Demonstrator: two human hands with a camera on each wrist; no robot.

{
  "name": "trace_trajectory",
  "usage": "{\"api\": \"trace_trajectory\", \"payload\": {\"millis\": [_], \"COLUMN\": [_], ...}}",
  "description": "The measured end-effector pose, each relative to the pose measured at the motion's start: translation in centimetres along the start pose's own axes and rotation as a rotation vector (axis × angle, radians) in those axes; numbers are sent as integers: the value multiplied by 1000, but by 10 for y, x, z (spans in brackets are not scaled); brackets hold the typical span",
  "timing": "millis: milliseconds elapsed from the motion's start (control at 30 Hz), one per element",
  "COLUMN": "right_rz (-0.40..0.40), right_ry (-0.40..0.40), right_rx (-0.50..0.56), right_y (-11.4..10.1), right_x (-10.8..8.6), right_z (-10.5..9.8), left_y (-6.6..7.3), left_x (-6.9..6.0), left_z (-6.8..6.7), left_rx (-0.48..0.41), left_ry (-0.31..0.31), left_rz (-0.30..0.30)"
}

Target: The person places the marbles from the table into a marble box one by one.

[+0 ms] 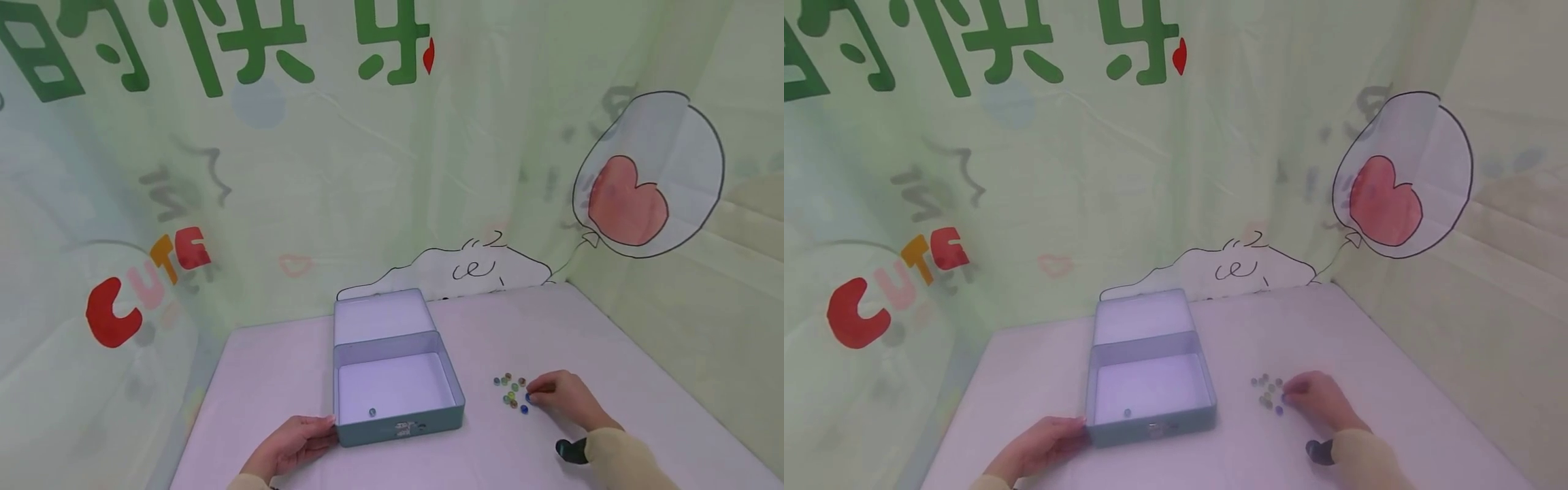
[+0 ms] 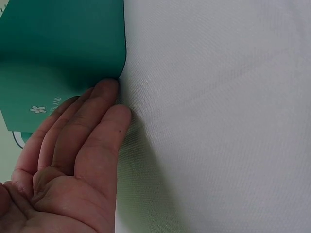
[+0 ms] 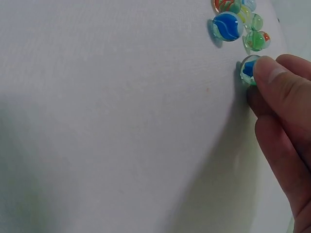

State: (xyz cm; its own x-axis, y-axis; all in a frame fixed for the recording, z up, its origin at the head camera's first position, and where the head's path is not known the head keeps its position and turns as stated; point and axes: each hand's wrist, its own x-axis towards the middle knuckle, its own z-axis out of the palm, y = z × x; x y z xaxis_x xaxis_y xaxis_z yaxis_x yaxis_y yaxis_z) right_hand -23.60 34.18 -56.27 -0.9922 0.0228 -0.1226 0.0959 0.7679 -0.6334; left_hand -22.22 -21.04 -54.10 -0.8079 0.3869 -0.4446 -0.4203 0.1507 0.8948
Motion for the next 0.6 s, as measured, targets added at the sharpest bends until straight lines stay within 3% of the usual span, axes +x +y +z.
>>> {"api": "trace_trajectory", "payload": {"millis": [133,233,433,500,600], "right_rz": [24,79,248,249,206], "right_ry": [8,28,68,59,22], "right_rx": [25,128,600,749,872], "right_y": [-6,-3,17,19,12], "right_x": [-3,-8,-15,-15,-9], "right_z": [-1,-1,-1,-1,-1], "left_y": [0,-2,-4,-3,-3], "left_x": [1,2,3,3,3], "left_z": [-1,0,1,0,-1], "left_rx": [-3,-10,-8,-9,-16], "left_ry": [1,5,4,3,2], "left_rz": [-3,-2,7,6,7]}}
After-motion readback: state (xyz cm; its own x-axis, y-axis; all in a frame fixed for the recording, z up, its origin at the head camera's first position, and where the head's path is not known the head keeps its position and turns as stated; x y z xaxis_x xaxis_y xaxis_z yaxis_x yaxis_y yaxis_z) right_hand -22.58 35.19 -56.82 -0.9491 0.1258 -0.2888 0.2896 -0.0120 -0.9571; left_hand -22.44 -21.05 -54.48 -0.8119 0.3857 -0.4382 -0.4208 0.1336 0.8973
